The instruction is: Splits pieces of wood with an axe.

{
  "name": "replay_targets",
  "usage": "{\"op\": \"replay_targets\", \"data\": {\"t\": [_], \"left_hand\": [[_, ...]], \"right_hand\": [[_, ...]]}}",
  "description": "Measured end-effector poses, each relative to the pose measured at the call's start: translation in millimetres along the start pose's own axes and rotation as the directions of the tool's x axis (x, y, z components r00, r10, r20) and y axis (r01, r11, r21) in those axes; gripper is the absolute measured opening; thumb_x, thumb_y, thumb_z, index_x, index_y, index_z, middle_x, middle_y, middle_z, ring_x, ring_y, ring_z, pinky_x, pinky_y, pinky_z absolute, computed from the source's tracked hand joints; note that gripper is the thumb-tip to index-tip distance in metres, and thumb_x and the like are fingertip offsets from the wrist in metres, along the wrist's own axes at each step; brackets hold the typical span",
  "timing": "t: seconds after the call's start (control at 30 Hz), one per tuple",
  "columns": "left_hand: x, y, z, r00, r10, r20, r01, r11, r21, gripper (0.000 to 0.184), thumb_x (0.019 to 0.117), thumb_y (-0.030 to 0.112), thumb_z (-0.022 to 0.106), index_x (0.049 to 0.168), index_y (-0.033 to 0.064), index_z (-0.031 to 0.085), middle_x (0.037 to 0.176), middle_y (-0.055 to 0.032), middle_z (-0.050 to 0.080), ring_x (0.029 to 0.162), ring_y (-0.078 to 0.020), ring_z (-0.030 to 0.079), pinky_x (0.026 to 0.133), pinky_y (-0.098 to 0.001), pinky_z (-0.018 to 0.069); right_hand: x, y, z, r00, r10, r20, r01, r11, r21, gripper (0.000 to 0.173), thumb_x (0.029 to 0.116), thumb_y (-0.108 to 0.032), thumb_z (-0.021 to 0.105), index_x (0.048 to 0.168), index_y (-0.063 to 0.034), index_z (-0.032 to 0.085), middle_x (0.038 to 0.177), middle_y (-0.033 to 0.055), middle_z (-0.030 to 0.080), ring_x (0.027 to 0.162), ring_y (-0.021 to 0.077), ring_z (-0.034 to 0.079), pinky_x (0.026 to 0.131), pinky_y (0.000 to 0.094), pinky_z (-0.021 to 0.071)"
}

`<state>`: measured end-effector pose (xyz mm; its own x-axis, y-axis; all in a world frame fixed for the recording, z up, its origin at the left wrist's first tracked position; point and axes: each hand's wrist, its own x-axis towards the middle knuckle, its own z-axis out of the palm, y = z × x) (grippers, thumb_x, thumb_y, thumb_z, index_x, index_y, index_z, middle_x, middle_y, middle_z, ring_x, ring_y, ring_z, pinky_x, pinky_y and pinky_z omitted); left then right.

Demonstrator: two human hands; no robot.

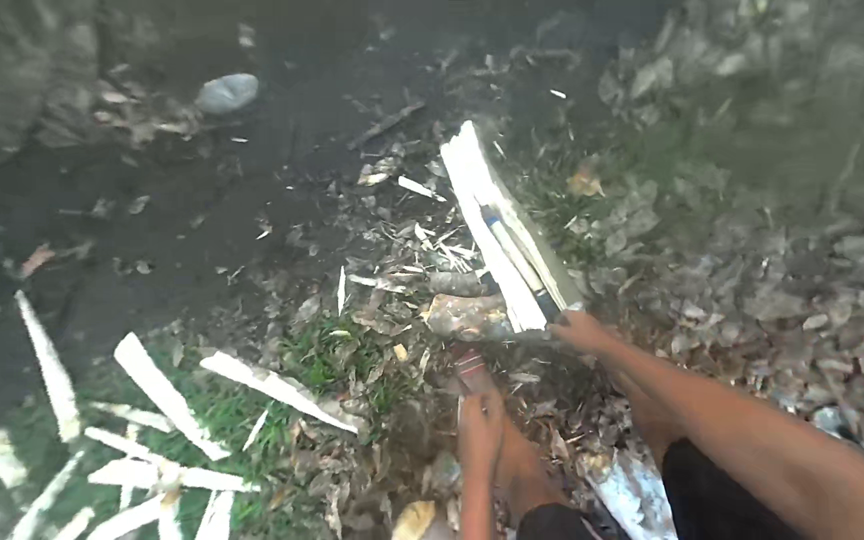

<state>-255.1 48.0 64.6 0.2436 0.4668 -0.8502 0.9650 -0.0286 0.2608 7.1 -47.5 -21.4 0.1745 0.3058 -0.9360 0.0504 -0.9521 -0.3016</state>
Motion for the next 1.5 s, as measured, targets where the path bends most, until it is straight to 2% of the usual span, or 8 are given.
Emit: {"op": "replay_targets", "data": {"t": [0.13, 0.27, 0.47, 0.7, 0.87, 1.03, 1.2, 1.5], "left_hand": [[89, 3, 31, 0.995, -0.042, 0.090, 0.050, 0.995, -0.089, 0.038, 0.1035, 0.027, 0.061, 0.130, 0.0004, 0.064, 0.123, -0.0203, 0.069, 0.116, -0.0324, 0.066, 0.103, -0.0523, 0.0515], [164, 23, 57, 0.983, -0.069, 0.172, 0.089, 0.989, -0.114, 0.043, 0.1060, 0.029, 0.057, 0.136, -0.0027, 0.058, 0.125, -0.0231, 0.066, 0.116, -0.0335, 0.065, 0.102, -0.0510, 0.0509], [238, 30, 130, 0.943, -0.266, 0.198, 0.314, 0.910, -0.272, 0.060, 0.1075, 0.048, 0.048, 0.143, -0.0002, 0.051, 0.130, -0.0253, 0.063, 0.123, -0.0385, 0.060, 0.103, -0.0577, 0.0468], [272, -15, 199, 0.973, -0.231, -0.023, 0.218, 0.944, -0.248, 0.082, 0.0892, 0.084, 0.044, 0.135, 0.0176, 0.060, 0.118, -0.0163, 0.070, 0.105, -0.0349, 0.068, 0.085, -0.0599, 0.0552], [262, 70, 174, 0.950, -0.304, -0.069, 0.274, 0.920, -0.278, 0.068, 0.1030, 0.057, 0.052, 0.144, 0.0030, 0.051, 0.140, -0.0243, 0.055, 0.130, -0.0373, 0.055, 0.107, -0.0572, 0.0454], [257, 90, 192, 0.923, -0.346, -0.166, 0.306, 0.925, -0.226, 0.094, 0.0895, 0.061, 0.071, 0.155, 0.0043, 0.034, 0.140, -0.0284, 0.055, 0.128, -0.0447, 0.055, 0.103, -0.0636, 0.0470], [261, 102, 196, 0.910, -0.361, -0.203, 0.361, 0.932, -0.038, 0.115, 0.0807, 0.059, 0.081, 0.161, 0.0038, 0.020, 0.145, -0.0305, 0.049, 0.130, -0.0471, 0.053, 0.099, -0.0617, 0.0493], [247, 98, 154, 0.962, -0.272, -0.023, 0.269, 0.960, -0.081, 0.108, 0.0787, 0.054, 0.085, 0.157, 0.0080, 0.027, 0.128, -0.0279, 0.062, 0.114, -0.0447, 0.064, 0.093, -0.0633, 0.0525]], "right_hand": [[49, 22, 11, 0.979, 0.188, -0.084, -0.190, 0.981, -0.023, 0.057, 0.1016, -0.045, 0.059, 0.137, -0.0011, 0.057, 0.130, 0.0266, 0.064, 0.123, 0.0431, 0.061, 0.104, 0.0640, 0.0459], [83, 65, 44, 0.937, 0.325, -0.130, -0.349, 0.889, -0.295, 0.077, 0.0961, -0.044, 0.068, 0.149, 0.0053, 0.044, 0.148, 0.0333, 0.047, 0.139, 0.0506, 0.045, 0.110, 0.0680, 0.0384], [133, 126, 80, 0.908, 0.382, -0.171, -0.409, 0.897, -0.170, 0.074, 0.0959, -0.040, 0.072, 0.150, 0.0031, 0.043, 0.142, 0.0332, 0.052, 0.121, 0.0520, 0.059, 0.097, 0.0690, 0.0487], [166, 149, 55, 0.941, 0.337, 0.036, -0.320, 0.918, -0.235, 0.061, 0.0866, -0.044, 0.078, 0.123, 0.0030, 0.064, 0.124, 0.0291, 0.064, 0.117, 0.0480, 0.062, 0.094, 0.0694, 0.0491], [128, 136, 40, 0.993, 0.102, 0.052, -0.093, 0.985, -0.146, 0.048, 0.0819, -0.047, 0.079, 0.106, -0.0076, 0.069, 0.091, 0.0162, 0.071, 0.088, 0.0367, 0.070, 0.076, 0.0627, 0.0538], [67, 107, -11, 0.996, 0.052, 0.077, -0.076, 0.934, 0.348, 0.041, 0.0822, -0.025, 0.072, 0.119, -0.0095, 0.063, 0.090, 0.0086, 0.066, 0.076, 0.0193, 0.066, 0.070, 0.0449, 0.0564], [26, 50, -59, 0.994, 0.052, 0.095, -0.075, 0.960, 0.269, 0.022, 0.0814, -0.026, 0.069, 0.098, -0.0138, 0.062, 0.072, 0.0009, 0.061, 0.061, 0.0126, 0.062, 0.056, 0.0361, 0.0530], [-84, 61, -49, 0.997, 0.069, -0.021, -0.059, 0.946, 0.318, 0.040, 0.0735, -0.034, 0.071, 0.107, -0.0131, 0.064, 0.075, -0.0060, 0.067, 0.060, 0.0073, 0.066, 0.055, 0.0315, 0.0592]]}}
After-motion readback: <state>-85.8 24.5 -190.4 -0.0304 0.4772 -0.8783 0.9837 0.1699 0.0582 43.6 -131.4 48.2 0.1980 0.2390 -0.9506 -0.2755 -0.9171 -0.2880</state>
